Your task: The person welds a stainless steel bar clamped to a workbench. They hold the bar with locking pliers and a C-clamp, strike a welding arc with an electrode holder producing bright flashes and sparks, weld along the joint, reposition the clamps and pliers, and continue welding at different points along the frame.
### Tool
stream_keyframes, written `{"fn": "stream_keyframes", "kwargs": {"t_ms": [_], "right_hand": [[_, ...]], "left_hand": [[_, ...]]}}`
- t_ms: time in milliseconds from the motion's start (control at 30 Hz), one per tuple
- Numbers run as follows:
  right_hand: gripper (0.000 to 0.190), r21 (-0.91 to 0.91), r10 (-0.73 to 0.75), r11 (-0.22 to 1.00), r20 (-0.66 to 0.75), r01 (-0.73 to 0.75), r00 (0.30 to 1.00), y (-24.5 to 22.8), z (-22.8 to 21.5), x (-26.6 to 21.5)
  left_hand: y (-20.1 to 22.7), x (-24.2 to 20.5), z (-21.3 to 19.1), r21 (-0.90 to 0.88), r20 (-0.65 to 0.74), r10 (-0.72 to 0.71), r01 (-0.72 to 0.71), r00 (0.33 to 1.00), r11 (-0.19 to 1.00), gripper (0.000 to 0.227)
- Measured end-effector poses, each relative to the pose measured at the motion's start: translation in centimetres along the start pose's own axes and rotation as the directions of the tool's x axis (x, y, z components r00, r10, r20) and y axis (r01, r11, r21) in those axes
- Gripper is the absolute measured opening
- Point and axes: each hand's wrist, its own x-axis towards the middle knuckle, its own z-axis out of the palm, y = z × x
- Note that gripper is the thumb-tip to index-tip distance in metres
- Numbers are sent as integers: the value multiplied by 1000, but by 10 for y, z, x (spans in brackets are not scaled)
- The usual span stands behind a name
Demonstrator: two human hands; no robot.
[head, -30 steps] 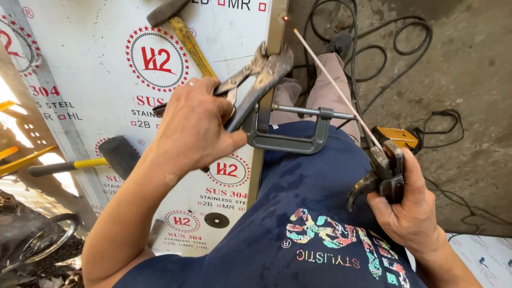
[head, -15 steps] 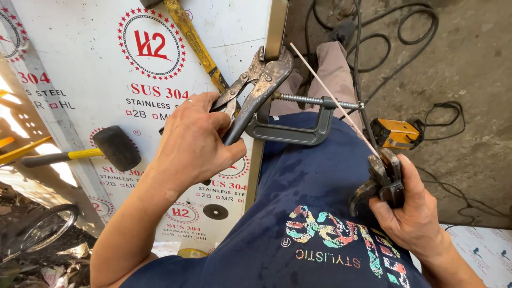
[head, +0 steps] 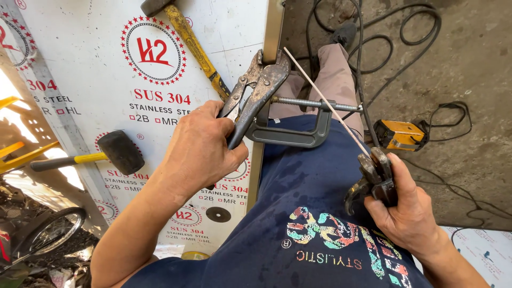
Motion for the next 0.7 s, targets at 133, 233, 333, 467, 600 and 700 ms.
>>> {"fn": "stream_keyframes", "kwargs": {"t_ms": [133, 233, 333, 467, 600, 700], "right_hand": [[87, 2, 7, 1000, 5, -7, 1000, 2, 1, 3], [87, -24, 33, 999, 14, -33, 999, 1, 1, 4], [87, 9, -2, 1000, 17, 2, 1000, -1, 1, 7], [88, 31, -23, 999, 29, 23, 999, -2, 0, 8], [87, 23, -4, 1000, 23, 3, 1000, -1, 1, 7], [89, 11, 79, 997, 63, -79, 995, 5, 2, 4]], "left_hand": [[2, 1, -2, 10, 11, -4, 4, 1000, 1000, 23], [3, 1, -2, -12, 24, -20, 21, 1000, 1000, 22], [3, 1, -3, -23, 15, -29, 29, 999, 999, 21], [3, 2, -3, -23, 13, -18, 19, 1000, 1000, 21], [4, 1, -4, -28, 15, -23, 23, 1000, 999, 20], [5, 2, -6, -22, 25, -33, 33, 999, 999, 20]]}}
